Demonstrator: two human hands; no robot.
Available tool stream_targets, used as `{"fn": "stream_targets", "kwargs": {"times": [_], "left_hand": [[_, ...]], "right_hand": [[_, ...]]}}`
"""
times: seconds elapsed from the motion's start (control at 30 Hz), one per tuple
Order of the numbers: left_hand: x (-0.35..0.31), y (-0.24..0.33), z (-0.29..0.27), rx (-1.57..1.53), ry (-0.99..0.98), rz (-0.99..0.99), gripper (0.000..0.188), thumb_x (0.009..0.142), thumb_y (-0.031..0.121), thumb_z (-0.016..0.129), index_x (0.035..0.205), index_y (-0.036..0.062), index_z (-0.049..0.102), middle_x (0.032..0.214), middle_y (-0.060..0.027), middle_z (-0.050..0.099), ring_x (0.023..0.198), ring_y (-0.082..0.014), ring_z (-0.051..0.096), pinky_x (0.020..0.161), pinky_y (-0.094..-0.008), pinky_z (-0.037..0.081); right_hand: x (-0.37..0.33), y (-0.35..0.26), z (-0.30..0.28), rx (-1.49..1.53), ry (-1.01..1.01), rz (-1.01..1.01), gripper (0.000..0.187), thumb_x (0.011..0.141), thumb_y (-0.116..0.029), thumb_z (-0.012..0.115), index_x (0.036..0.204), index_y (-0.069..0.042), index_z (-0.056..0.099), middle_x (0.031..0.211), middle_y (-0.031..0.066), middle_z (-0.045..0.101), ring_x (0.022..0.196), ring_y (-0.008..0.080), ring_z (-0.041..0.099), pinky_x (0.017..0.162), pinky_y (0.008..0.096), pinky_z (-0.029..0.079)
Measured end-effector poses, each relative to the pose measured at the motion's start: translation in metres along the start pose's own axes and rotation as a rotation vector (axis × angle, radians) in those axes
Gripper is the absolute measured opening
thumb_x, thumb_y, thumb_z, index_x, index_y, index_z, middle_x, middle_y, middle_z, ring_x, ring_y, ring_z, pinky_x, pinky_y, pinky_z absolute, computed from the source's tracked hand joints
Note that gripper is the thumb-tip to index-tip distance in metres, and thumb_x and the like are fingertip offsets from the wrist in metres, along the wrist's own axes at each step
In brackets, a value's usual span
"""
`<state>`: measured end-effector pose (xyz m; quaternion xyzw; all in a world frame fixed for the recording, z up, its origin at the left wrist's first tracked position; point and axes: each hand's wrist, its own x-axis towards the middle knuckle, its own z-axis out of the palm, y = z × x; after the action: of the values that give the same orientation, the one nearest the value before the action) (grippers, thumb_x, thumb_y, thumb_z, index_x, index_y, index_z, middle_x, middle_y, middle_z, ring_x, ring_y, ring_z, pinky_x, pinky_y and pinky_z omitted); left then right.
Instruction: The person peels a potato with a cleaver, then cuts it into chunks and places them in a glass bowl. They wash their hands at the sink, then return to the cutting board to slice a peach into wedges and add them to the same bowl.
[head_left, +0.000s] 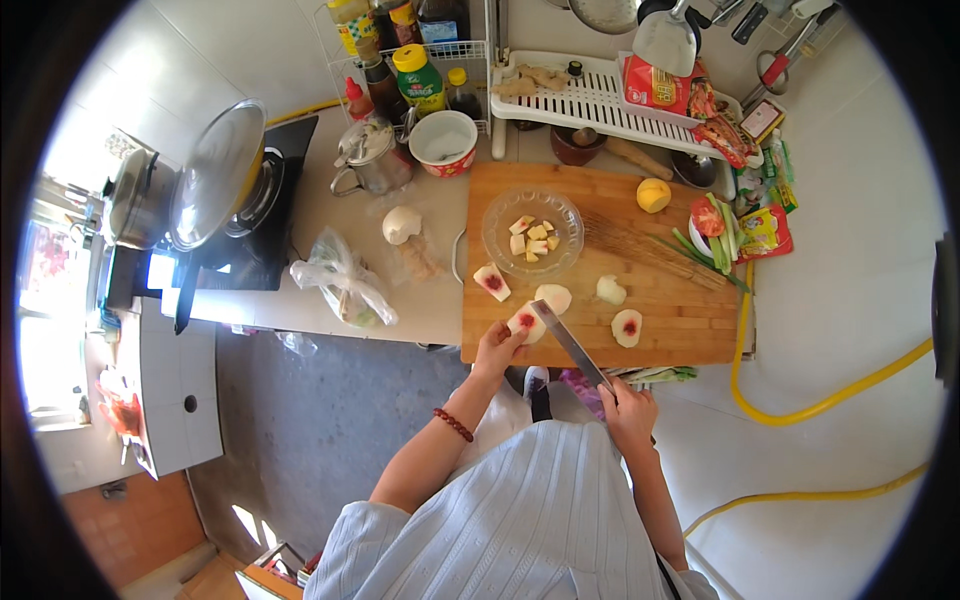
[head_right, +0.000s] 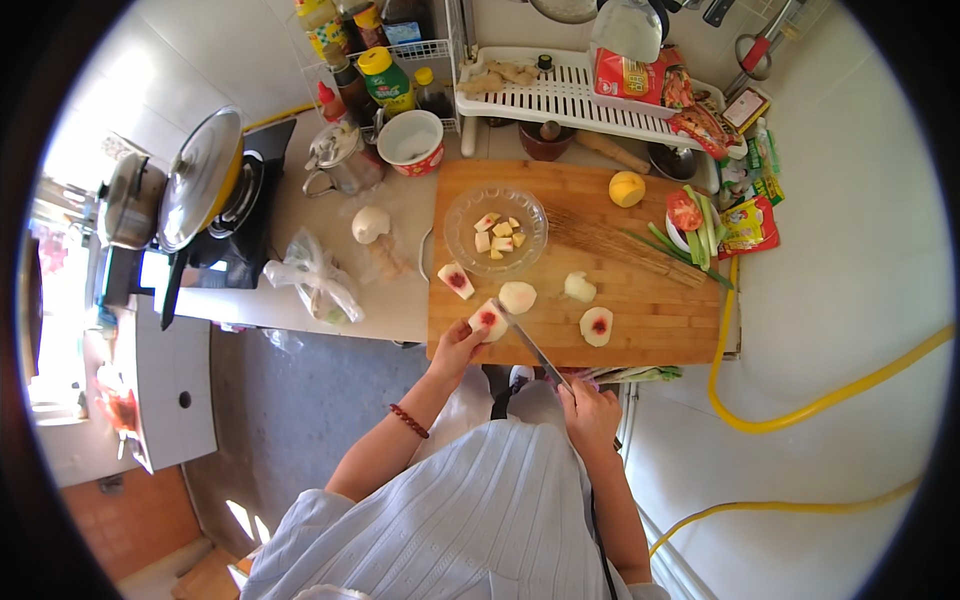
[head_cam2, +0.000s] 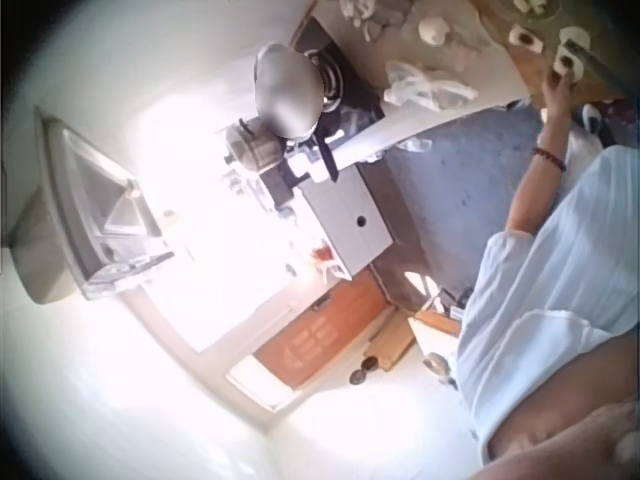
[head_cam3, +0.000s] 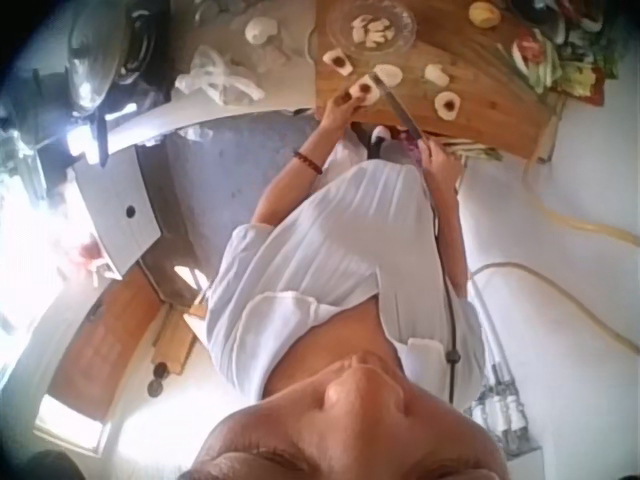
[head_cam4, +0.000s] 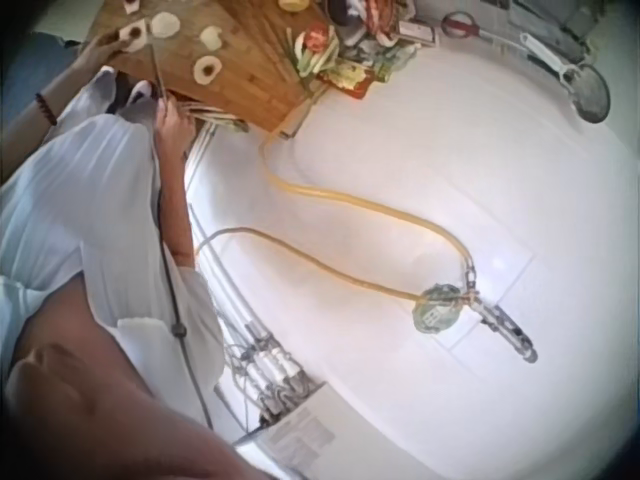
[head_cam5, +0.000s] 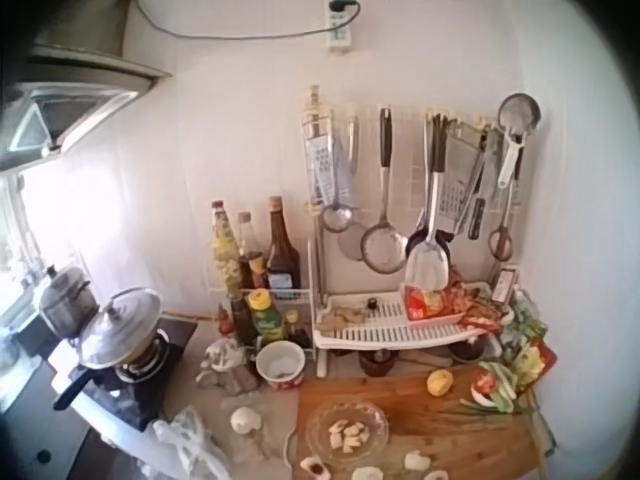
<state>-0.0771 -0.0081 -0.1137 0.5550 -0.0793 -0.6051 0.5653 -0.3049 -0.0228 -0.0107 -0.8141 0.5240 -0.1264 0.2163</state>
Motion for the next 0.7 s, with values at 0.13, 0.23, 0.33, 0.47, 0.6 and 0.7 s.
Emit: {"fn": "stream_targets", "kwargs": {"times": [0.13,0.23,0.33,0.47,0.6,0.7], "left_hand": [[0.0,0.0,-0.001,0.007,0.014,0.012,0.017,0.084,0.01,0.059,0.098,0.0018,0.054,0.092,-0.0035,0.059,0.081,-0.0095,0.057,0.068,-0.0204,0.047],[0.002,-0.005,-0.002,0.056,0.041,0.03,0.015,0.084,0.01,0.06,0.095,0.0017,0.055,0.089,-0.003,0.059,0.078,-0.0094,0.057,0.066,-0.0201,0.046],[0.007,-0.014,-0.005,0.123,0.071,0.069,0.018,0.082,0.013,0.063,0.093,0.0005,0.055,0.084,-0.003,0.06,0.073,-0.0091,0.057,0.063,-0.0207,0.046],[0.02,-0.032,-0.016,0.414,0.177,0.142,0.028,0.076,0.018,0.068,0.092,-0.0006,0.054,0.077,-0.0054,0.06,0.066,-0.0118,0.057,0.059,-0.025,0.046],[0.025,-0.043,-0.02,0.597,0.315,0.322,0.032,0.073,0.019,0.069,0.094,0.0013,0.053,0.072,-0.0087,0.058,0.063,-0.0181,0.057,0.059,-0.0303,0.046],[0.017,-0.027,-0.007,0.672,0.333,0.363,0.031,0.072,0.019,0.069,0.094,0.0027,0.053,0.071,-0.0092,0.057,0.061,-0.0208,0.057,0.058,-0.0318,0.045]], "right_hand": [[0.0,0.0,0.0,-0.041,-0.016,-0.026,0.018,0.083,-0.024,0.053,0.09,-0.01,0.064,0.073,0.0076,0.063,0.058,0.0265,0.054,0.058,0.0354,0.038],[0.002,0.002,0.003,-0.056,-0.024,-0.048,0.019,0.083,-0.025,0.053,0.09,-0.01,0.063,0.074,0.0079,0.063,0.059,0.0268,0.055,0.059,0.0358,0.038],[0.004,0.006,0.008,-0.094,-0.059,-0.052,0.021,0.083,-0.026,0.053,0.09,-0.009,0.063,0.075,0.0086,0.063,0.061,0.0277,0.056,0.06,0.0369,0.04],[0.006,0.01,0.014,-0.142,-0.122,-0.036,0.022,0.084,-0.027,0.052,0.091,-0.009,0.062,0.076,0.0095,0.064,0.063,0.0295,0.057,0.062,0.0393,0.042],[0.011,0.0,0.012,-0.135,-0.021,-0.129,0.015,0.081,-0.024,0.056,0.081,-0.008,0.058,0.061,0.0102,0.059,0.059,0.0271,0.057,0.058,0.0365,0.043],[0.016,-0.003,0.009,-0.172,-0.065,-0.136,0.016,0.08,-0.023,0.057,0.085,-0.008,0.057,0.06,0.0107,0.059,0.058,0.0272,0.059,0.056,0.037,0.045]]}}
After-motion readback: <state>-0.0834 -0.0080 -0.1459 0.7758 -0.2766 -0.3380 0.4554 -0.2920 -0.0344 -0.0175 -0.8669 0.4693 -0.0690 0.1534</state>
